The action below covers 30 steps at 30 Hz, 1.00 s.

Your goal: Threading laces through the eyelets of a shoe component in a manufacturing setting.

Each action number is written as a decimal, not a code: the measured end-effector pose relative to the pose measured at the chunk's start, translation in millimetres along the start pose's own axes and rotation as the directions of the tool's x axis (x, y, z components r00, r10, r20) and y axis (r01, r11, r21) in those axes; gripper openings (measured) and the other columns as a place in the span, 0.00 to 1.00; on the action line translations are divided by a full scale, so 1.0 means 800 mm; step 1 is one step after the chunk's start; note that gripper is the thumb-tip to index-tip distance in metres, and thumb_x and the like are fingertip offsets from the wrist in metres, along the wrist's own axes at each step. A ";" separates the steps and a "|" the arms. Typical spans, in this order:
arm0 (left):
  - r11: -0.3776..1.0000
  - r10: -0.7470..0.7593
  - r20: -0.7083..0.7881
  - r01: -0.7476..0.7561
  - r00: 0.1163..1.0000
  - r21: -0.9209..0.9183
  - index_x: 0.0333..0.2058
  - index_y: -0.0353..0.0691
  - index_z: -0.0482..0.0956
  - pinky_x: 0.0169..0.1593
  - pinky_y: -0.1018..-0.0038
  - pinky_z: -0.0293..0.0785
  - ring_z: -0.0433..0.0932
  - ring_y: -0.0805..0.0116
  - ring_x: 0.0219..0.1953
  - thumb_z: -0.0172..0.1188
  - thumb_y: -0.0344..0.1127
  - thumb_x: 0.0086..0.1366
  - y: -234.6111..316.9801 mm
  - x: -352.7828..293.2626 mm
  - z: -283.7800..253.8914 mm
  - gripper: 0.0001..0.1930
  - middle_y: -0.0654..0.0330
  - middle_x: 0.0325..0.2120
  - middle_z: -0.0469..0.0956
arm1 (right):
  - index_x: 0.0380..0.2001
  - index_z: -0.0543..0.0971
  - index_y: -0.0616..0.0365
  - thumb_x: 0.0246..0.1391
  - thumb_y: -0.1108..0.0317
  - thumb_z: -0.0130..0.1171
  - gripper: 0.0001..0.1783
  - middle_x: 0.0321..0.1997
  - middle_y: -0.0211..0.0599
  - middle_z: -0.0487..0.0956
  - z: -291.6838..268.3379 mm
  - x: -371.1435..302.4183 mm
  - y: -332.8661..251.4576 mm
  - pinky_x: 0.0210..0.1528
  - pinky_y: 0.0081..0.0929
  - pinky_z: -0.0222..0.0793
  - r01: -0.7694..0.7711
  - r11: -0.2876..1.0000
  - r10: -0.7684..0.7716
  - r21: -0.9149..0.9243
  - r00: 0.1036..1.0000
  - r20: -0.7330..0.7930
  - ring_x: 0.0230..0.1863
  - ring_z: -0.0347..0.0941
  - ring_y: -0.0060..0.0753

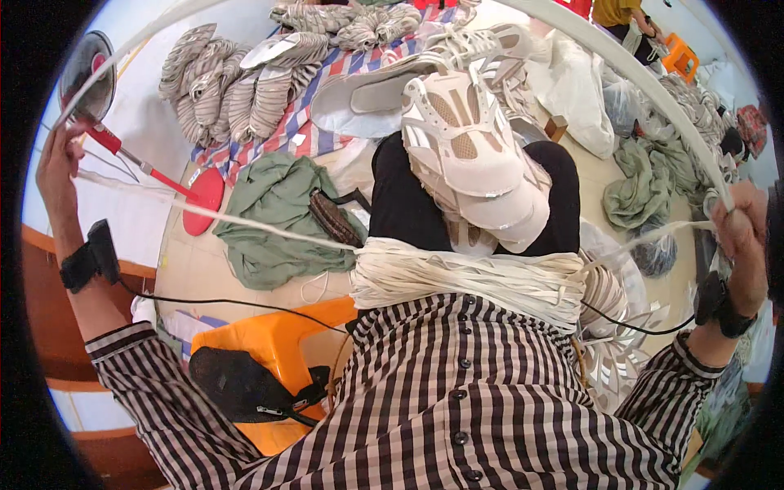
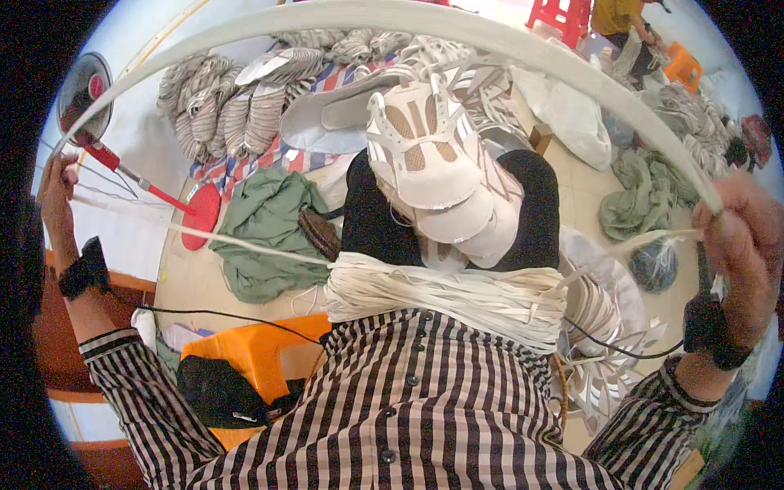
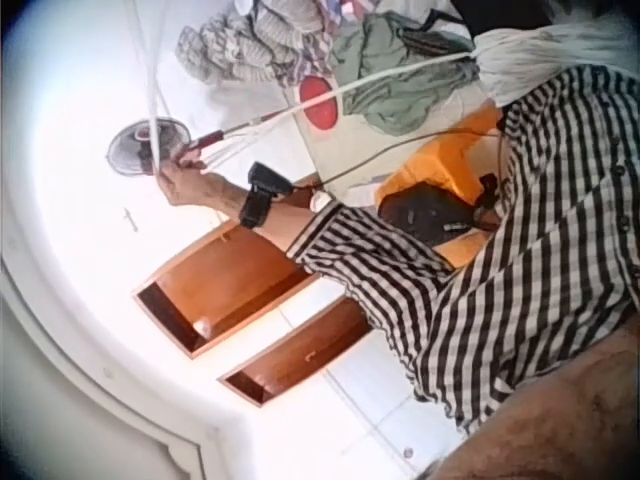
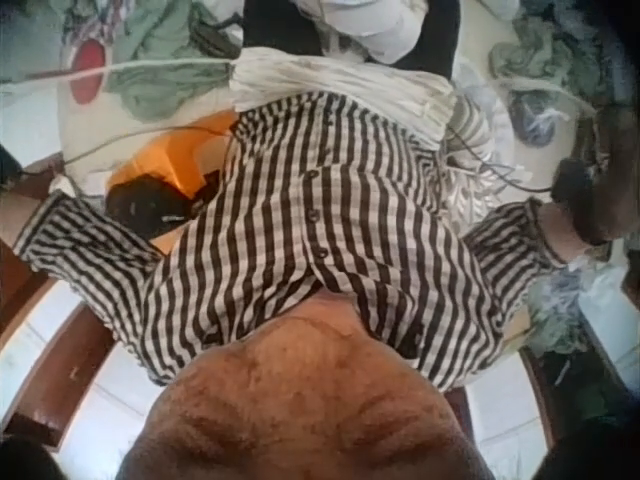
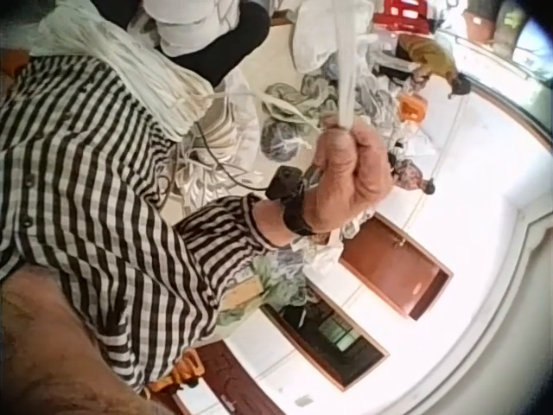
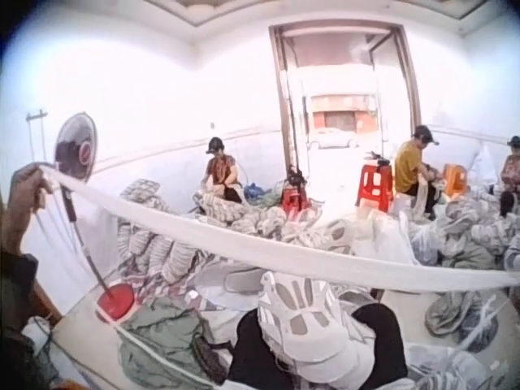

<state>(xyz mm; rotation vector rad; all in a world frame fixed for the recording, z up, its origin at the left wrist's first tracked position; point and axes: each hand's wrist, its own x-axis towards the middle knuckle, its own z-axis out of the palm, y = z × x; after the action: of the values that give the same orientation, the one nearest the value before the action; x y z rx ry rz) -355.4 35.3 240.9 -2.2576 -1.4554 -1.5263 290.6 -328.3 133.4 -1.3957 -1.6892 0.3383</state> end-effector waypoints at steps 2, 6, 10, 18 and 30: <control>0.991 -0.130 -0.030 0.130 0.991 -0.016 0.49 0.37 0.76 0.25 0.87 0.58 0.65 0.85 0.22 0.48 0.38 0.70 -0.054 0.023 -0.031 0.16 0.65 0.29 0.78 | 0.30 0.81 0.64 0.54 0.64 0.58 0.12 0.20 0.37 0.77 0.009 0.006 -0.008 0.18 0.18 0.63 -0.101 0.992 0.097 -0.080 0.994 -0.045 0.15 0.69 0.30; 0.999 -0.049 0.129 0.052 0.990 -0.014 0.50 0.37 0.75 0.24 0.88 0.59 0.69 0.86 0.23 0.46 0.39 0.70 -0.042 -0.007 0.012 0.16 0.67 0.27 0.77 | 0.30 0.76 0.62 0.56 0.74 0.51 0.05 0.18 0.30 0.70 0.041 0.015 0.021 0.21 0.20 0.56 -0.253 0.949 0.225 -0.188 0.962 -0.157 0.18 0.62 0.22; 0.997 -0.058 0.178 0.047 0.982 0.062 0.52 0.44 0.74 0.21 0.87 0.61 0.70 0.83 0.20 0.43 0.36 0.69 -0.073 -0.006 -0.027 0.16 0.67 0.23 0.75 | 0.32 0.73 0.61 0.53 0.74 0.51 0.04 0.21 0.44 0.72 0.031 0.042 0.063 0.28 0.35 0.63 -0.003 0.713 -0.029 -0.701 0.999 -0.034 0.23 0.69 0.45; 0.919 -0.382 0.325 0.320 0.865 0.228 0.54 0.36 0.66 0.08 0.83 0.63 0.72 0.73 0.11 0.40 0.42 0.69 -0.123 -0.039 -0.076 0.21 0.57 0.22 0.74 | 0.29 0.68 0.60 0.52 0.73 0.48 0.03 0.26 0.46 0.69 0.014 0.037 0.141 0.32 0.42 0.64 0.025 0.377 -0.166 -0.926 0.985 -0.041 0.31 0.69 0.54; 0.875 -0.480 0.050 0.474 0.876 0.101 0.54 0.42 0.68 0.06 0.77 0.58 0.65 0.71 0.06 0.42 0.45 0.68 -0.321 -0.041 -0.117 0.20 0.60 0.14 0.70 | 0.27 0.69 0.63 0.52 0.73 0.44 0.05 0.25 0.53 0.74 -0.005 -0.012 0.225 0.31 0.42 0.64 -0.241 0.772 0.085 -0.588 0.956 -0.281 0.29 0.71 0.57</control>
<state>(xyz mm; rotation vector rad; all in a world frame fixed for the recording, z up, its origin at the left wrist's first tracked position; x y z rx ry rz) -606.6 109.0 154.8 -2.0161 -2.1824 -1.4509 409.7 -279.3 7.4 -1.9815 -1.5342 -0.3275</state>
